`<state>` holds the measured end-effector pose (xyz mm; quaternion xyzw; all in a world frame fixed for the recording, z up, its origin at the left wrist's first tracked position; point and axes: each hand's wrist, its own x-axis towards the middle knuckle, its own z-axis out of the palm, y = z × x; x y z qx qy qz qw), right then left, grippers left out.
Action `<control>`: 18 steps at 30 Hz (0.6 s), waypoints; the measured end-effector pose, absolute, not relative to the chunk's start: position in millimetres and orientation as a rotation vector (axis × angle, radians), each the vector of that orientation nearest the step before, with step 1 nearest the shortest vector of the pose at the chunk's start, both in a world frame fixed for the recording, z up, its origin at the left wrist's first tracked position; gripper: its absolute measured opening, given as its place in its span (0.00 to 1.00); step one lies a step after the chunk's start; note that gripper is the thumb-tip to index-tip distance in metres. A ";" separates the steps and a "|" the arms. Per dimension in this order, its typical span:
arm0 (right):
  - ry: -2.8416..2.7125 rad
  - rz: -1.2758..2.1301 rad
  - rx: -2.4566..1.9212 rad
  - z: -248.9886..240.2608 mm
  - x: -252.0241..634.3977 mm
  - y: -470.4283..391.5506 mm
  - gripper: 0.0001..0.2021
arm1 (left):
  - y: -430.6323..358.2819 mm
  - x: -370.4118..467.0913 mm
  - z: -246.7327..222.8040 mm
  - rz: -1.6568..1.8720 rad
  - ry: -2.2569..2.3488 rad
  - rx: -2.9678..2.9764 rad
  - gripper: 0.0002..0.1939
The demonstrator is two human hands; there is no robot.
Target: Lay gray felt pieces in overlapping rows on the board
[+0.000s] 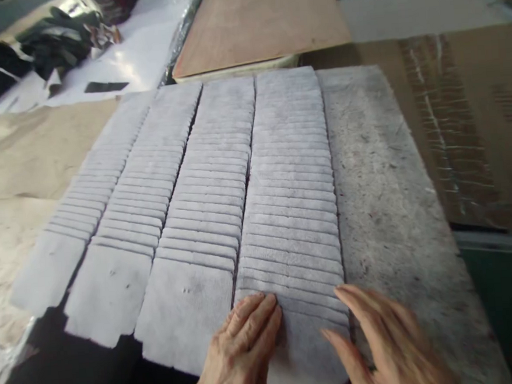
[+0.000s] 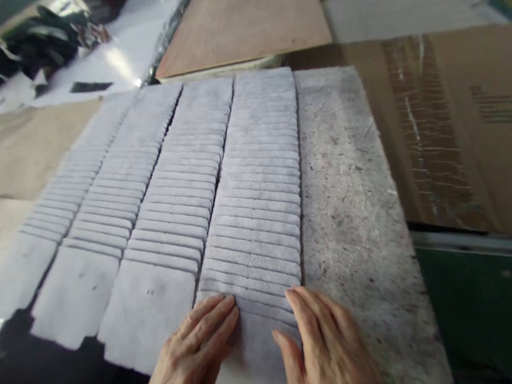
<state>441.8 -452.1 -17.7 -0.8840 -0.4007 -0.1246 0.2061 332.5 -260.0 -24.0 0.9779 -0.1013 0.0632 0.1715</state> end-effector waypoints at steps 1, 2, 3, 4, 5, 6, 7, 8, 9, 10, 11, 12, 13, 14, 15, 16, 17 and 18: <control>-1.135 -0.333 -2.453 -19.3 444.4 -450.5 0.16 | -260.9 333.1 -22.1 0.167 -0.281 2.769 0.21; -1.145 -0.316 -2.456 -21.0 446.3 -449.0 0.17 | -261.7 333.5 -20.9 0.160 -0.280 2.760 0.22; -1.149 -0.303 -2.465 -22.6 447.7 -447.8 0.17 | -262.2 333.5 -20.4 0.155 -0.277 2.752 0.22; -1.149 -0.284 -2.485 -24.0 448.9 -446.9 0.18 | -262.5 333.2 -20.6 0.151 -0.274 2.744 0.22; -1.148 -0.262 -2.505 -25.0 450.1 -446.2 0.18 | -262.7 332.6 -21.5 0.149 -0.269 2.738 0.22; -1.151 -0.233 -2.517 -25.7 451.4 -445.6 0.18 | -262.8 331.7 -22.8 0.149 -0.263 2.731 0.22; -1.151 -0.197 -2.523 -26.0 452.9 -445.0 0.18 | -262.7 330.7 -24.4 0.152 -0.256 2.725 0.23; -1.143 -0.162 -2.523 -26.1 454.4 -444.3 0.18 | -262.7 329.6 -26.1 0.153 -0.250 2.719 0.23; -1.129 -0.131 -2.522 -26.0 455.8 -443.7 0.17 | -262.6 328.6 -27.7 0.159 -0.255 2.712 0.24; -1.111 -0.104 -2.518 -25.8 456.9 -443.0 0.16 | -262.5 327.9 -29.0 0.165 -0.260 2.705 0.24; -1.095 -0.091 -2.513 -25.6 457.4 -442.4 0.16 | -262.5 327.6 -29.8 0.172 -0.267 2.699 0.24; -1.072 -0.096 -2.514 -25.4 457.2 -441.8 0.16 | -262.5 327.6 -30.0 0.178 -0.270 2.694 0.24; -1.045 -0.119 -2.524 -25.1 456.2 -441.4 0.16 | -262.5 328.1 -29.8 0.181 -0.273 2.690 0.24; -1.030 -0.152 -2.542 -24.8 454.3 -441.2 0.17 | -262.6 328.8 -29.1 0.183 -0.277 2.686 0.24; -1.022 -0.193 -2.566 -24.3 451.5 -441.1 0.18 | -262.7 329.7 -28.1 0.187 -0.277 2.684 0.23; -1.021 -0.240 -2.592 -23.8 448.2 -441.0 0.19 | -262.8 330.5 -27.1 0.194 -0.276 2.685 0.23; -1.045 -0.282 -2.609 -23.1 444.6 -440.9 0.18 | -262.9 331.3 -26.2 0.204 -0.277 2.686 0.22; -1.094 -0.309 -2.609 -22.4 441.1 -440.7 0.18 | -263.0 331.7 -25.7 0.215 -0.277 2.690 0.22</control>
